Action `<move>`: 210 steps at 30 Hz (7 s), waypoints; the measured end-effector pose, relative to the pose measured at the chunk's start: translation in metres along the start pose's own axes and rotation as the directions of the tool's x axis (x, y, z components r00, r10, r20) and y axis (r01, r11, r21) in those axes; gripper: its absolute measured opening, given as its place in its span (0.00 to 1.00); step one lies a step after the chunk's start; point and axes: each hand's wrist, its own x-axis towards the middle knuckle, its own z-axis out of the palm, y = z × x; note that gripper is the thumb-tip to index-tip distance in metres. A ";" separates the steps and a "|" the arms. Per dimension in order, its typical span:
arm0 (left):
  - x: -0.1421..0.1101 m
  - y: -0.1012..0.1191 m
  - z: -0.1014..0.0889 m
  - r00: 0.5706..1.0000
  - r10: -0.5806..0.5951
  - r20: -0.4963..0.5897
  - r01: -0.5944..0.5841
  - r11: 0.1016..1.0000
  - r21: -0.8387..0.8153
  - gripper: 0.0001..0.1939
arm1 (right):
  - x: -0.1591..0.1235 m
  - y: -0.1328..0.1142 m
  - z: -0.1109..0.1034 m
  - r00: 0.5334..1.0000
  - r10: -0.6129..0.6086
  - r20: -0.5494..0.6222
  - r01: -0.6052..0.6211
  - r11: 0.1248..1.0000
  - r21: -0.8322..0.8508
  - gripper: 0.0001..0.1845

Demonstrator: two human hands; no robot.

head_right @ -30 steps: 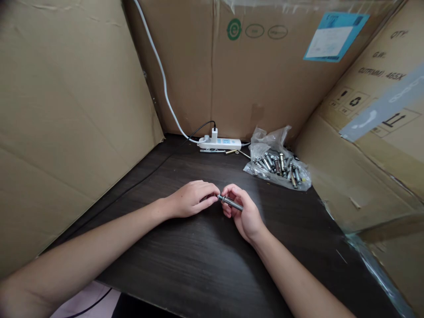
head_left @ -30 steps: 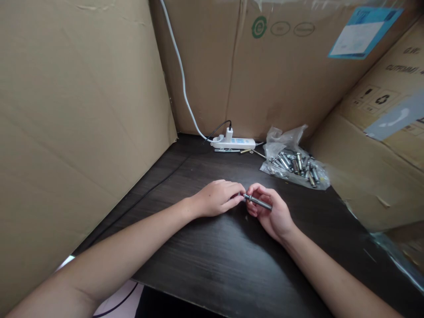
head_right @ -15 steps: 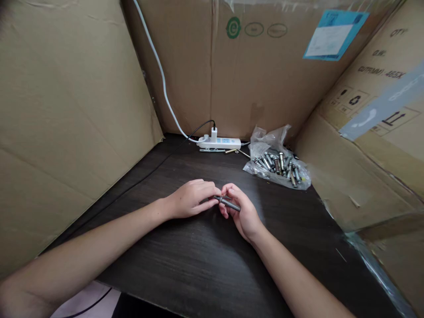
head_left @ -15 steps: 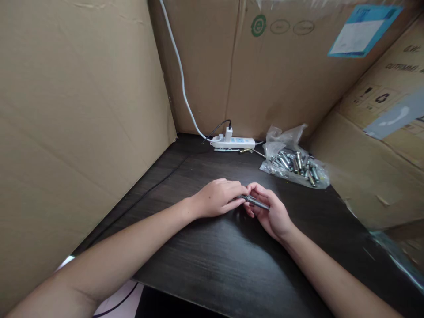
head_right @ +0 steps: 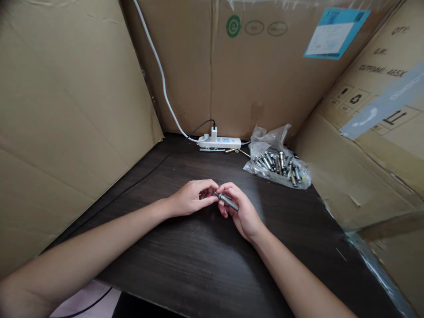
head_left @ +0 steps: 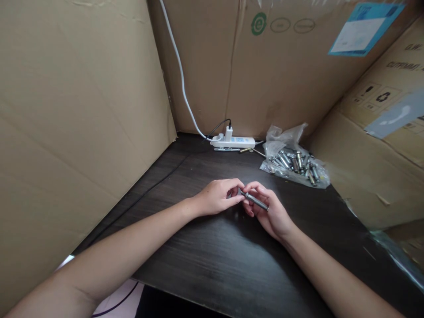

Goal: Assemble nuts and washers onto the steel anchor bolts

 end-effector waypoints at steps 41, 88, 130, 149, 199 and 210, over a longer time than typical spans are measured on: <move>0.006 -0.007 -0.018 0.985 -0.146 0.094 0.171 0.907 -0.384 0.08 | 0.001 -0.001 -0.001 0.997 -0.017 -0.082 0.015 0.999 -0.035 0.14; 0.001 -0.004 -0.003 0.989 -0.114 0.092 0.130 0.975 -0.180 0.12 | 0.002 -0.001 0.001 0.995 -0.025 -0.093 0.017 0.997 -0.081 0.14; -0.004 0.013 -0.010 0.994 0.055 0.091 -0.062 0.995 0.074 0.08 | 0.003 -0.002 0.000 0.990 -0.021 -0.137 0.014 0.999 -0.052 0.14; -0.002 0.002 -0.004 0.999 0.012 0.051 -0.010 0.999 -0.047 0.11 | 0.003 -0.001 -0.001 0.994 -0.030 -0.108 0.027 0.999 -0.026 0.16; -0.003 0.012 -0.006 0.997 0.074 -0.004 -0.073 0.989 0.132 0.06 | 0.000 -0.002 -0.002 0.999 -0.044 -0.028 0.025 0.875 -0.483 0.12; -0.004 0.006 -0.008 0.999 -0.006 0.036 0.002 0.994 0.105 0.07 | 0.002 -0.001 -0.001 0.986 -0.112 -0.121 0.026 0.829 -0.559 0.10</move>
